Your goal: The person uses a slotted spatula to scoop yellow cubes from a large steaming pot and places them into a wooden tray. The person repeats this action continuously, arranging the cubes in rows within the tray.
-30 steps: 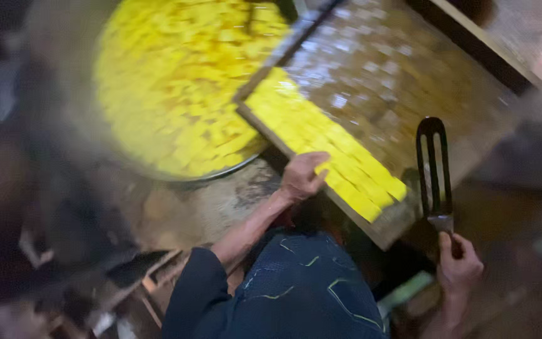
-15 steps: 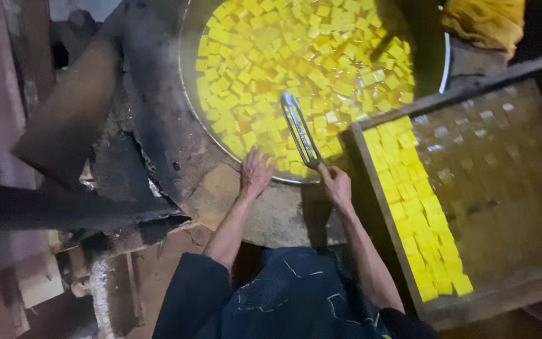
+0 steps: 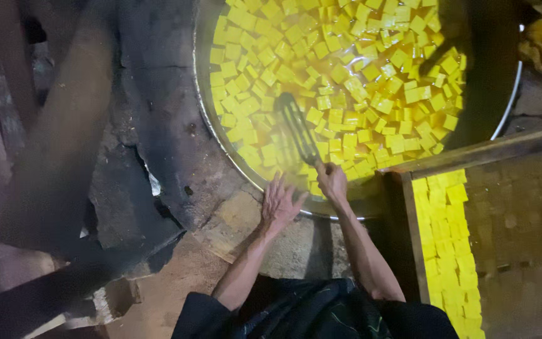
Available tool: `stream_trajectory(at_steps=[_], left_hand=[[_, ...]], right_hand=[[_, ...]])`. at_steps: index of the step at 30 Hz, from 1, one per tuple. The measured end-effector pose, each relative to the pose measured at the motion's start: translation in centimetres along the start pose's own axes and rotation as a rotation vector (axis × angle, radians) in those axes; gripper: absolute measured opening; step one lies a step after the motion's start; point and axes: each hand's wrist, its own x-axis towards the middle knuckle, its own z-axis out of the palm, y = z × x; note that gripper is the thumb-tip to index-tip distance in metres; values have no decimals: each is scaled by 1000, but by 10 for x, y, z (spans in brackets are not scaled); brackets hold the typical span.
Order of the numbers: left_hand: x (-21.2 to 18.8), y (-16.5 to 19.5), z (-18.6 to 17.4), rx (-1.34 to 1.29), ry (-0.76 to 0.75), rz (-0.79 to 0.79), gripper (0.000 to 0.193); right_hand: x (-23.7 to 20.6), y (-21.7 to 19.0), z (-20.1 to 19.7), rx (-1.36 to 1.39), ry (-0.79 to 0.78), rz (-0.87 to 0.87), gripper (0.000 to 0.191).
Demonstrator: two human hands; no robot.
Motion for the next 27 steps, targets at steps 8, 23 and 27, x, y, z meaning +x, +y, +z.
stream_trajectory(at_steps=[8,23,27], left_hand=[[5,-10,7,-54,-20,5,57],[5,-5,6,21,46,8,60],[2,2,-1,42,72,-17,56]], right_hand=[[37,-34,-1,-534,66,-153,47],[56,-35,11,-17,-89,-94,55],[29,-33,-6,373,-51,-126,43]])
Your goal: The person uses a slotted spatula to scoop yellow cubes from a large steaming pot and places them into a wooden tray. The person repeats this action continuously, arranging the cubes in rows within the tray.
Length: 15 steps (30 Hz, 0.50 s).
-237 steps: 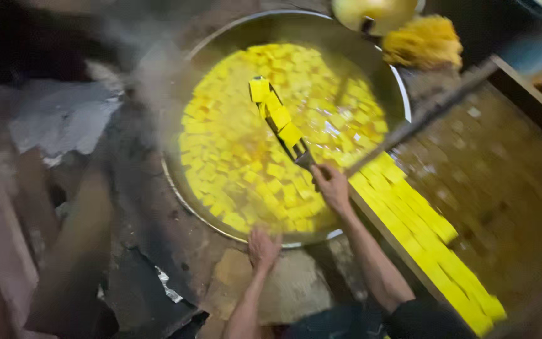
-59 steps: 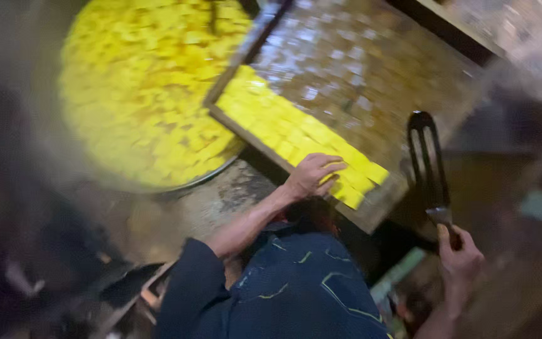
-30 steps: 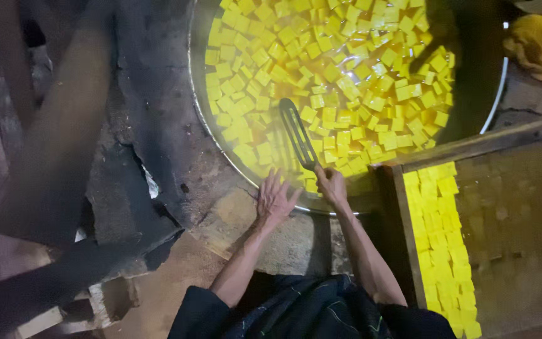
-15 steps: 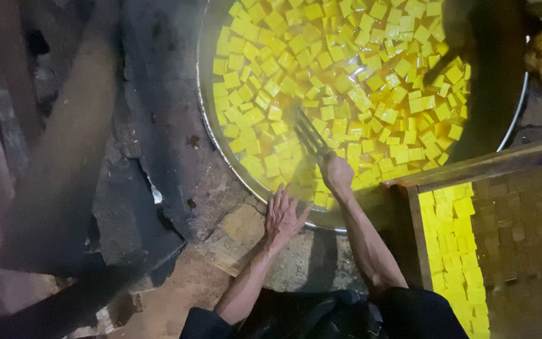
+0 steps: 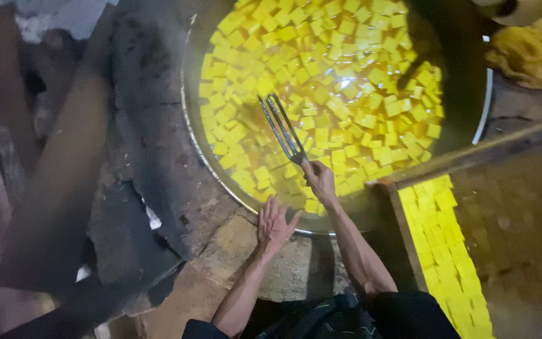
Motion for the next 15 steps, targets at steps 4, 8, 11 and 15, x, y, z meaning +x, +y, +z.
stream_trajectory(at_steps=[4,8,11,15], left_hand=[[-6,7,-1,0,-49,-16,53],[-16,12,4,58,81,115,47],[-14,25,5,-81,173,161,34],[18,76,3,-192,287,315,30]], right_hand=[[-41,1,-61,127,74,-72,33],[-110,27,-164,111,234,-187,28],[-184,59,-244,53,403,-89,22],[-276,91,-337,-156,585,-68,30]])
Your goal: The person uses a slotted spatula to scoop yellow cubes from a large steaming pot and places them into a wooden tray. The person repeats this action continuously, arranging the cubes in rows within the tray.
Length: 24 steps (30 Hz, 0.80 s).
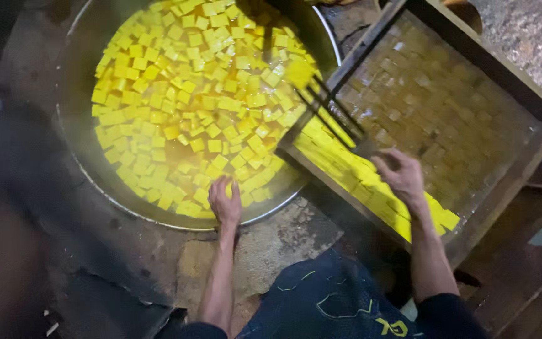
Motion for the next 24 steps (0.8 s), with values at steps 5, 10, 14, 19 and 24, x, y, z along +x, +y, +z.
stream_trajectory(at_steps=[5,10,14,19,24], left_hand=[[63,81,26,-137,4,222,25],[103,162,65,-241,-7,423,24],[117,205,104,-267,-133,466,21],[134,262,160,54,-350,841,39],[160,276,163,589,-748,856,37]], right_hand=[[-33,46,-70,-185,66,227,37],[-19,77,-76,-364,-15,179,47],[-15,95,-74,-558,121,78,45],[-40,109,-71,-416,215,78,49],[-50,91,-52,-196,269,221,36]])
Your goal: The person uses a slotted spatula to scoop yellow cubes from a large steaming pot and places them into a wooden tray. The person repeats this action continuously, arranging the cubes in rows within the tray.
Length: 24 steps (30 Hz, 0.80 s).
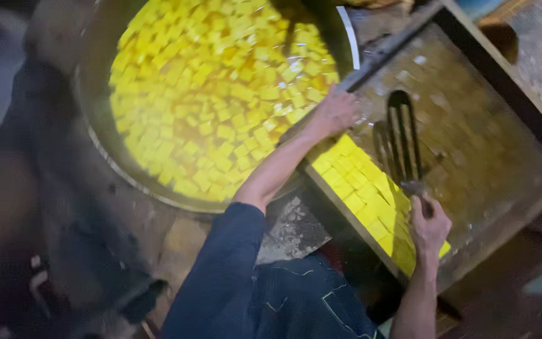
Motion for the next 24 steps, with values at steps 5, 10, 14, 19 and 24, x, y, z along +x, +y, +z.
stream_trajectory(at_steps=[5,10,14,19,24], left_hand=[[-96,-24,51,-708,596,-161,50],[-301,-56,132,-510,851,-919,45],[-395,-50,164,-441,416,-1004,50],[-408,-57,171,-469,384,-923,56],[-405,-64,168,-564,321,-959,60]], right_hand=[[-2,-52,60,376,-136,-116,25],[-44,-136,180,378,-421,-504,33],[-82,-204,269,158,-689,-184,48],[-88,-244,326,-135,-665,-323,65],[-96,-274,357,-233,-798,-212,61]])
